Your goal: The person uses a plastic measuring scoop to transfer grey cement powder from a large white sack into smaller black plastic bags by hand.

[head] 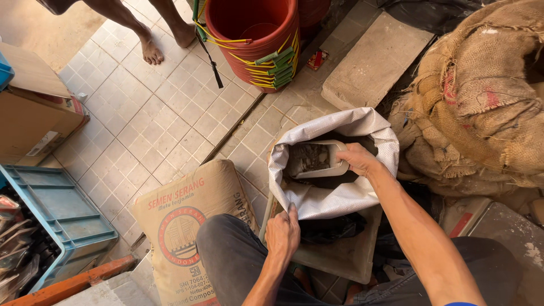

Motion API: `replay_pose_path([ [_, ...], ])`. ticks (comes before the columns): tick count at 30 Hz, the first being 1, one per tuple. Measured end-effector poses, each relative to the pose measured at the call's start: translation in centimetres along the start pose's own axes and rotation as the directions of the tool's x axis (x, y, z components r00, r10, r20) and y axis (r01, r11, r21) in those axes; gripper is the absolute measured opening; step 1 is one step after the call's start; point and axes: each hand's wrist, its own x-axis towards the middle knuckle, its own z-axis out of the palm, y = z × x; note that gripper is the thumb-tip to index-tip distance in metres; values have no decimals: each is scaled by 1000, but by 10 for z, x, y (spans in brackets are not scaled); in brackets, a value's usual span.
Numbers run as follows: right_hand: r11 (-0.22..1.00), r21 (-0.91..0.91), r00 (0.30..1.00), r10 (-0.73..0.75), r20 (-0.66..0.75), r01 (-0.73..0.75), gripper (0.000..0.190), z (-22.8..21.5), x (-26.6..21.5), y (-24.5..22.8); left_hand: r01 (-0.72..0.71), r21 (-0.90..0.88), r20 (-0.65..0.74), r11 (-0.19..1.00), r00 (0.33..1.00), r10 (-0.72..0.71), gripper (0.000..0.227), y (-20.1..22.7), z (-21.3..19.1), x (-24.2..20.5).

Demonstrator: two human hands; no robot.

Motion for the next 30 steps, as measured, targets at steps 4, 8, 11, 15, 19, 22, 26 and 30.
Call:
replay_pose_path([
  [4, 996, 92, 998, 23, -52, -18, 19, -15, -18, 2, 32, 2, 71, 999, 997, -32, 71, 9, -21, -6],
  [8, 985, 169, 998, -21, -53, 30, 19, -39, -52, 20, -109, 100, 151, 989, 984, 94, 72, -2, -35, -17],
  [11, 973, 192, 988, -110, -107, 129, 40, -72, -64, 58, -134, 179, 289, 975, 954, 78, 58, -8, -54, -27],
  [15, 969, 196, 983, -120, -142, 147, 39, -95, -134, 70, -124, 283, 314, 951, 949, 31, 45, -54, -2, 2],
  [19, 965, 229, 979, -90, -183, 132, 36, -98, -195, 82, -30, -624, 332, 781, 895, 299, 26, -20, -8, -28],
  [22, 952, 263, 964, -89, -251, 157, 34, -84, -232, 88, 192, -807, 404, 558, 869, 285, 33, -19, 11, -26],
  [26, 964, 224, 964, -82, -254, 141, 34, -69, -247, 115, 305, -844, 460, 440, 833, 306, 48, -9, 5, -43],
  [30, 970, 197, 943, -74, -325, 144, 35, -45, -242, 148, 295, -851, 461, 435, 816, 348, 52, -27, 23, -44],
])
